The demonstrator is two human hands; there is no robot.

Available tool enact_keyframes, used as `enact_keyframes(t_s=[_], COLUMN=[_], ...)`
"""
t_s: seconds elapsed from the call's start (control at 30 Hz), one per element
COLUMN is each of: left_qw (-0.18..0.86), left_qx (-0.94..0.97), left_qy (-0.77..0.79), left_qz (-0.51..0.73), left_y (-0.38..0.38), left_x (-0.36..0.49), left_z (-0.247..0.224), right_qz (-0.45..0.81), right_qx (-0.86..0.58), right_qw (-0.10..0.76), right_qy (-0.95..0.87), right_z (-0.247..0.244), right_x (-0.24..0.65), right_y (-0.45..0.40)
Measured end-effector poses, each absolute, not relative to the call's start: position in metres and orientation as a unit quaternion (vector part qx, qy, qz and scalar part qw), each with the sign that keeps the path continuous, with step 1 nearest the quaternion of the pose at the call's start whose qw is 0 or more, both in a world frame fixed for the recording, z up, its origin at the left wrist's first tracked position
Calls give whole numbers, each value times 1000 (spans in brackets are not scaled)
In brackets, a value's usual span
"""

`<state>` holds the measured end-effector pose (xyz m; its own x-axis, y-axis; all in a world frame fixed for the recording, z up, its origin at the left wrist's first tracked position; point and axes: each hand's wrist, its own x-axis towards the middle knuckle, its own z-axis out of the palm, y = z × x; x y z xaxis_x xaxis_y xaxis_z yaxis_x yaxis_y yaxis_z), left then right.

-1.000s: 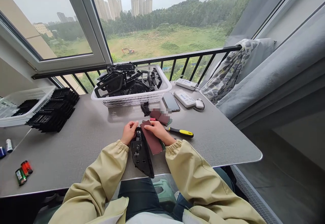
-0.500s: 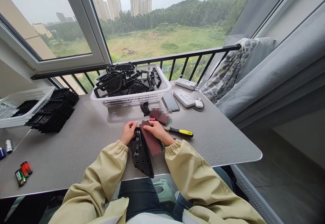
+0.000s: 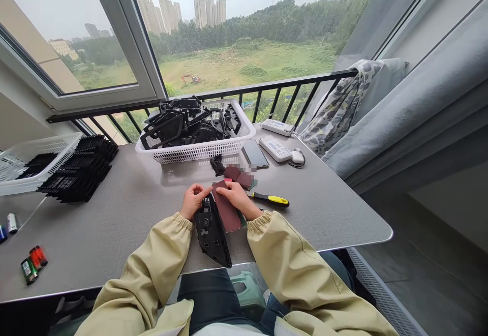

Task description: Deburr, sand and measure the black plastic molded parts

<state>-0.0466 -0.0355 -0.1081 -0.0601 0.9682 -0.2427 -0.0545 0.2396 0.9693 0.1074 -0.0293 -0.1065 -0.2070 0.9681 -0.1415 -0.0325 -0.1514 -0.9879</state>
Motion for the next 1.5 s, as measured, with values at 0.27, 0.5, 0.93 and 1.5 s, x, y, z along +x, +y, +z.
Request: enact_keyframes(t_s=[0.27,0.5,0.93,1.5], left_qw=[532,534,581,665], left_qx=[437,426,418,366], left_qy=[572,588,573,506], left_qz=[445,433,399,410], left_y=[-35,-32,-35,-37], left_x=[-50,-53,-51,-51], left_z=[-110,-114,-110,-104], right_qz=[585,589,625,650], right_qx=[-479,-482,-464,-461], right_qw=[446,446,432,426], right_qy=[-479,-472,-455,-429], right_z=[-111,-113,-112,-107], right_x=[107,106,106,110], right_y=[-25,-26,-27,-26])
